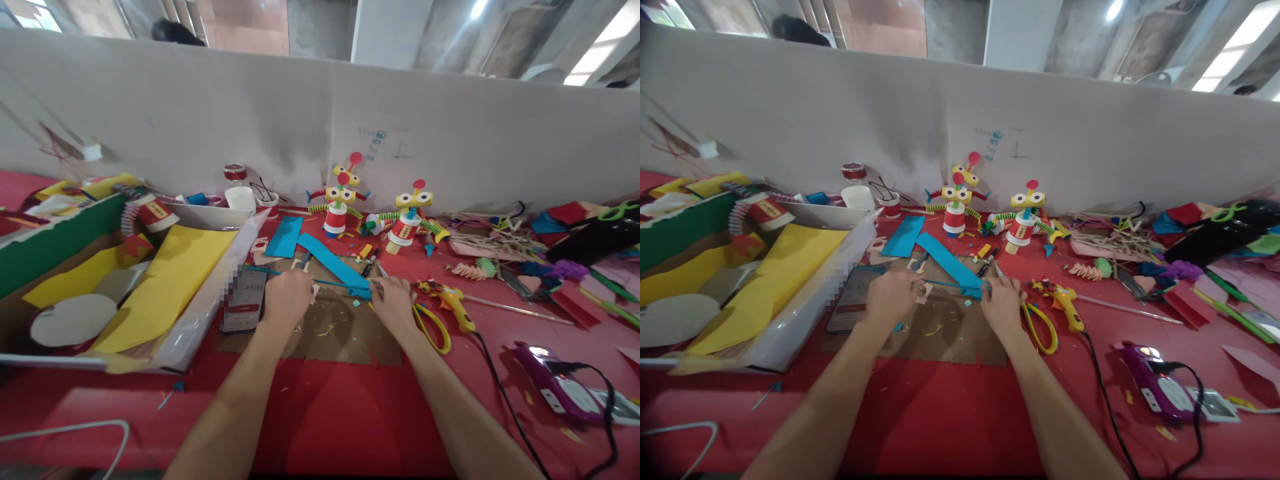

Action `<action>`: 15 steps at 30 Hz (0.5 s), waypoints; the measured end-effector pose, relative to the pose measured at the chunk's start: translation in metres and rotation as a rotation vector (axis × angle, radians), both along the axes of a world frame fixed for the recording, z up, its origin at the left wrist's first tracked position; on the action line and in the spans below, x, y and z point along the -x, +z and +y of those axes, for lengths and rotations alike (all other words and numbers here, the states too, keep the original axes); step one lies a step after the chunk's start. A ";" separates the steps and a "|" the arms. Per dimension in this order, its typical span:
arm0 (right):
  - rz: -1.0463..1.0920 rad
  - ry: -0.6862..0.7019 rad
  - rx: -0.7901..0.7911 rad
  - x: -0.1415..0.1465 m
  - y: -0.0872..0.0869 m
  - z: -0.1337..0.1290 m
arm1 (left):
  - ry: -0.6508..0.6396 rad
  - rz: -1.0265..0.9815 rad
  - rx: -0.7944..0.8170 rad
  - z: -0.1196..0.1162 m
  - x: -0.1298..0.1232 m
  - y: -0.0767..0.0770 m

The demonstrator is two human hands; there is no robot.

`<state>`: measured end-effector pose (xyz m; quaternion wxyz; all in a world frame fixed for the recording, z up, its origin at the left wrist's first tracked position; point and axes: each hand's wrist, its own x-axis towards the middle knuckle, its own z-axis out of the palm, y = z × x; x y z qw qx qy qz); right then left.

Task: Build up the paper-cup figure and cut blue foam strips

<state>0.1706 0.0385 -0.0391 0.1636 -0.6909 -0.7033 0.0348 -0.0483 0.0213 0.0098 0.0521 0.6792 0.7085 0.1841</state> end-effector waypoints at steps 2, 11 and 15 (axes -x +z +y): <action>-0.040 0.015 -0.012 0.001 0.000 0.000 | 0.044 -0.056 -0.027 0.000 -0.001 -0.001; 0.064 -0.018 -0.088 -0.008 0.010 0.001 | 0.211 0.118 -0.076 0.001 0.003 0.008; 0.269 -0.092 -0.408 -0.016 0.025 -0.008 | 0.118 0.061 -0.173 -0.001 -0.002 -0.003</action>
